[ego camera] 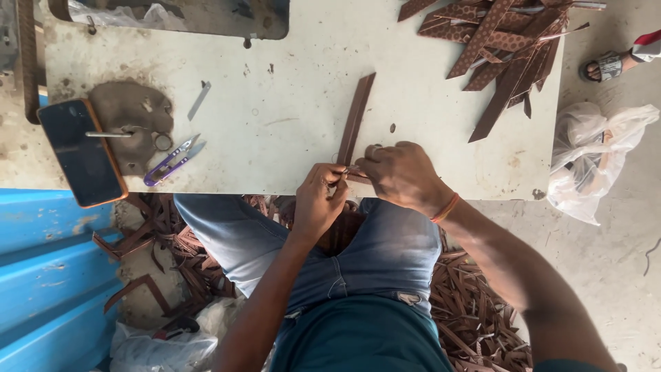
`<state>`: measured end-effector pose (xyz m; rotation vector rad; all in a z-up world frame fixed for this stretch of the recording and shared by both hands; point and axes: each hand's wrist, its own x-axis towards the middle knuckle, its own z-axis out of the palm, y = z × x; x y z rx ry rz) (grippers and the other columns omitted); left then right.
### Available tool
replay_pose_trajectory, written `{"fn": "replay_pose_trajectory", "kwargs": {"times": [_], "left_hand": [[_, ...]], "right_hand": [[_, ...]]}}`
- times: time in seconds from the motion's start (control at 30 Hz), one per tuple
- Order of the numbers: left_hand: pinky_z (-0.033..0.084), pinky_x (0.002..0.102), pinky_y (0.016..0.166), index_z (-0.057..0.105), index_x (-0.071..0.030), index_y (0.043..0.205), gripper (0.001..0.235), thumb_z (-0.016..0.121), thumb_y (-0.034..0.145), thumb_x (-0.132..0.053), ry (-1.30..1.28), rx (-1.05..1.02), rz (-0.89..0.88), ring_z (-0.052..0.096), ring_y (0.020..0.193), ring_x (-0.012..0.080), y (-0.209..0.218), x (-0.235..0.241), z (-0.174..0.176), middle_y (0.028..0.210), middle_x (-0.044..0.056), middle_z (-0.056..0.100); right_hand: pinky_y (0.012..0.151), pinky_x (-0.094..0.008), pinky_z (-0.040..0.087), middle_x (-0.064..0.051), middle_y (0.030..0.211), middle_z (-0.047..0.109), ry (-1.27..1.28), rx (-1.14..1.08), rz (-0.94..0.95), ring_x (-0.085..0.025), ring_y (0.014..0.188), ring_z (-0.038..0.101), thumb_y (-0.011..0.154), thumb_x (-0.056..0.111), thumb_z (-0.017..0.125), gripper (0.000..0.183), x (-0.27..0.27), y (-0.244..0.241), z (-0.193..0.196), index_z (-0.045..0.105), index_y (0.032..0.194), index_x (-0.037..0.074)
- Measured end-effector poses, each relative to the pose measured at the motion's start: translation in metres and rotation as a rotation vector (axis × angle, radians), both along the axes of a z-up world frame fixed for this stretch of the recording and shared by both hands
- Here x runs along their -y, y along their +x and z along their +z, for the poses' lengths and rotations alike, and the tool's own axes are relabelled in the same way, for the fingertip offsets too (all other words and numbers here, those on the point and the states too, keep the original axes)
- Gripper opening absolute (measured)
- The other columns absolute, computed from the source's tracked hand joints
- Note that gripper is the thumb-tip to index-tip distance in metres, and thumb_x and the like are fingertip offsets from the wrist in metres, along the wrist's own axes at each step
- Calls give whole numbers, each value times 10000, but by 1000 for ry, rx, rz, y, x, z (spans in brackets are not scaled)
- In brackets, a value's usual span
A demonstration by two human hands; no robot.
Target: Trim excess material from leather shoe components using a small blade.
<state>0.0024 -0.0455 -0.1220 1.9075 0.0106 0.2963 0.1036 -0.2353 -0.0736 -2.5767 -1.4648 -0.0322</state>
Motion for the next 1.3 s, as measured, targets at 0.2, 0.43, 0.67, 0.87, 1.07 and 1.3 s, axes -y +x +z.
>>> {"fn": "replay_pose_trajectory", "kwargs": {"times": [0.2, 0.43, 0.67, 0.87, 1.07, 1.3], "left_hand": [[603, 326, 749, 502, -33, 915, 206, 703, 947, -4, -44, 123, 17, 731, 888, 216, 4, 2, -7, 1082, 123, 682], [616, 317, 694, 556, -42, 941, 136, 684, 976, -16, -19, -32, -22, 728, 853, 199, 1, -23, -8, 1006, 106, 692], [635, 311, 698, 566, -19, 970, 128, 676, 1003, -74, 15, -95, 153, 758, 818, 217, -1, -57, -21, 1015, 126, 739], [634, 329, 762, 595, -2, 1098, 150, 665, 995, -85, -83, -26, 57, 758, 883, 227, 15, -8, 7, 1021, 139, 730], [567, 368, 610, 688, -6, 997, 129, 714, 960, -127, 267, -117, 59, 702, 711, 243, 14, -1, 15, 943, 162, 694], [549, 412, 651, 651, 0, 982, 129, 684, 1003, -123, 293, -116, 162, 704, 783, 321, 0, -10, 17, 938, 144, 704]], "right_hand": [[465, -269, 504, -67, 925, 728, 515, -130, -395, -134, 617, 653, 914, 209, 811, 242, -3, -33, -4, 761, 1113, 81], [586, -337, 579, -108, 875, 736, 485, -221, -682, -217, 713, 743, 874, 267, 873, 371, -4, -47, -7, 726, 1116, 27], [649, -337, 618, -141, 954, 715, 585, -148, -659, -246, 815, 750, 864, 252, 880, 461, -14, -48, -8, 677, 1205, 17], [639, -328, 613, -99, 962, 721, 587, -139, -641, -206, 798, 743, 847, 252, 881, 469, -26, -56, -14, 690, 1223, 48], [588, -322, 562, -66, 896, 729, 551, -107, -632, -181, 711, 713, 837, 243, 884, 402, -29, -60, -14, 725, 1162, 67], [548, -311, 543, -56, 878, 720, 547, -113, -605, -173, 693, 706, 847, 256, 869, 411, -26, -57, -14, 722, 1185, 77]]}}
